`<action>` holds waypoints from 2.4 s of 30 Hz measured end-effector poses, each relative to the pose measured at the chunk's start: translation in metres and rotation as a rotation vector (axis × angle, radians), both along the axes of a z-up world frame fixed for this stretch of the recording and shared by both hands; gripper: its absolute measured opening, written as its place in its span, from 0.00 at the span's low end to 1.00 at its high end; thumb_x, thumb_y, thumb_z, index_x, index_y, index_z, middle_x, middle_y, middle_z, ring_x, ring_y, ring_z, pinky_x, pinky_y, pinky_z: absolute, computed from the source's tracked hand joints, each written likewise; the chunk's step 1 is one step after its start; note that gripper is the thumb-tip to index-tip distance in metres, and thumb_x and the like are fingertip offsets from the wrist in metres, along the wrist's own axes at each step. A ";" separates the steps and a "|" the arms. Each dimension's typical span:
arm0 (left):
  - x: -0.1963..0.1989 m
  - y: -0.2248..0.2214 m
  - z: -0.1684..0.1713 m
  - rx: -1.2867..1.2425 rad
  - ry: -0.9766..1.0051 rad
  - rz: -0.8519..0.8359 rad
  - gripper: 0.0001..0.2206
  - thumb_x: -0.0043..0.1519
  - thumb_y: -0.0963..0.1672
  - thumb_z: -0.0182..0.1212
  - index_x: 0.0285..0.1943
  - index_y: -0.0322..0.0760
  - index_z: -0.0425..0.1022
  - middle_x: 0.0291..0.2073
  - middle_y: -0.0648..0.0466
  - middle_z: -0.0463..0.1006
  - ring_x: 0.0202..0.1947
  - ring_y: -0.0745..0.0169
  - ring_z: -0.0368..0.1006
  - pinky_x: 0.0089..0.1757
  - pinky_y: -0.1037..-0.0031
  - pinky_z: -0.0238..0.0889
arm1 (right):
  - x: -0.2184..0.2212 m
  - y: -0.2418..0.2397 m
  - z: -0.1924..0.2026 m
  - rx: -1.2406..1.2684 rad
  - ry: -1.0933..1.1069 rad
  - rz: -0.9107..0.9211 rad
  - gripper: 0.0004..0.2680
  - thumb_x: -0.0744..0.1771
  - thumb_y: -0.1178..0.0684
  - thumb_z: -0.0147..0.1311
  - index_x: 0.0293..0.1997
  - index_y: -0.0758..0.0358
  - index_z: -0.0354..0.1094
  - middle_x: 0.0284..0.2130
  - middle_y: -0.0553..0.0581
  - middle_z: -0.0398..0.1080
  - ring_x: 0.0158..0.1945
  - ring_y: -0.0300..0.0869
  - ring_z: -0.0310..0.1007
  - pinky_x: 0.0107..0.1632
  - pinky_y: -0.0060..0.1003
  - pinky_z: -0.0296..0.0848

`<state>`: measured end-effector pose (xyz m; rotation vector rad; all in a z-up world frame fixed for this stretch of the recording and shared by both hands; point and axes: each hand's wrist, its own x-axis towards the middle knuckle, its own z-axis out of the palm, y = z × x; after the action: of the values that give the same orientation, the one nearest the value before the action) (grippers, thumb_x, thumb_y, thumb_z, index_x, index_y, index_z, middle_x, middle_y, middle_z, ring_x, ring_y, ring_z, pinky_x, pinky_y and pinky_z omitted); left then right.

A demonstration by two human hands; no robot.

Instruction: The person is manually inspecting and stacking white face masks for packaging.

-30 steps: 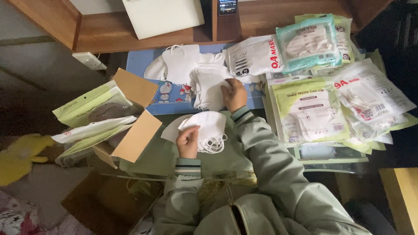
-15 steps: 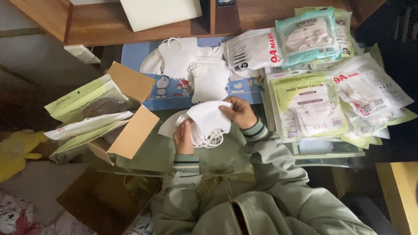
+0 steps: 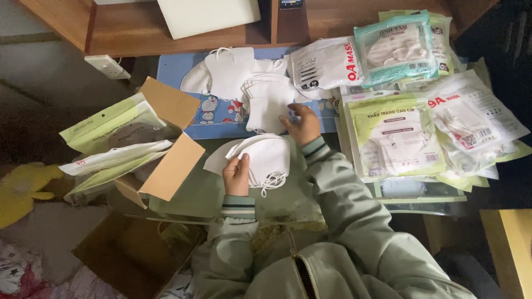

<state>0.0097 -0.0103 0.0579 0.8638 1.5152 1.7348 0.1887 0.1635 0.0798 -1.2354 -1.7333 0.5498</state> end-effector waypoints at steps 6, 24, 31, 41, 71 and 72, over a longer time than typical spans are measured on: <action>0.001 -0.001 0.017 -0.004 0.009 0.002 0.13 0.66 0.49 0.66 0.36 0.35 0.82 0.27 0.52 0.77 0.38 0.72 0.67 0.41 0.69 0.67 | -0.015 0.000 -0.002 -0.210 -0.343 0.035 0.28 0.61 0.43 0.70 0.65 0.64 0.63 0.40 0.64 0.76 0.48 0.62 0.76 0.54 0.56 0.77; -0.018 0.017 -0.078 0.012 0.015 0.027 0.11 0.64 0.46 0.70 0.40 0.31 0.83 0.29 0.52 0.76 0.37 0.71 0.68 0.43 0.71 0.68 | 0.014 0.003 0.001 -0.062 0.163 -0.028 0.10 0.66 0.51 0.65 0.48 0.59 0.70 0.40 0.66 0.77 0.46 0.62 0.77 0.44 0.52 0.75; -0.015 0.013 -0.058 -0.018 0.025 0.013 0.10 0.66 0.47 0.68 0.40 0.35 0.83 0.30 0.51 0.80 0.38 0.71 0.70 0.42 0.70 0.69 | 0.023 -0.051 0.058 -0.372 0.667 0.283 0.07 0.65 0.58 0.66 0.36 0.65 0.69 0.22 0.52 0.70 0.21 0.36 0.70 0.22 0.27 0.72; 0.000 0.000 0.006 0.003 -0.012 0.012 0.09 0.65 0.47 0.67 0.43 0.37 0.83 0.35 0.56 0.80 0.41 0.73 0.65 0.47 0.69 0.67 | 0.014 -0.062 0.001 -0.513 0.549 0.363 0.08 0.64 0.57 0.67 0.34 0.69 0.70 0.16 0.57 0.70 0.15 0.39 0.70 0.16 0.30 0.72; -0.001 -0.046 0.086 0.131 -0.544 0.177 0.14 0.64 0.46 0.63 0.52 0.32 0.77 0.50 0.40 0.80 0.49 0.50 0.77 0.53 0.56 0.68 | -0.065 -0.045 -0.052 -0.256 -0.276 0.384 0.37 0.55 0.37 0.70 0.71 0.54 0.58 0.54 0.60 0.73 0.60 0.56 0.72 0.65 0.54 0.70; 0.000 -0.046 0.085 0.127 -0.540 0.167 0.14 0.64 0.46 0.63 0.52 0.32 0.77 0.50 0.40 0.80 0.49 0.50 0.77 0.53 0.56 0.68 | -0.063 -0.048 -0.040 -0.258 -0.270 0.375 0.37 0.55 0.37 0.70 0.71 0.54 0.58 0.54 0.60 0.73 0.60 0.56 0.72 0.65 0.54 0.70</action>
<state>0.0094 -0.0563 0.1424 0.2860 1.1463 1.9964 0.1252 0.1153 0.0400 -1.2064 -2.1975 0.8817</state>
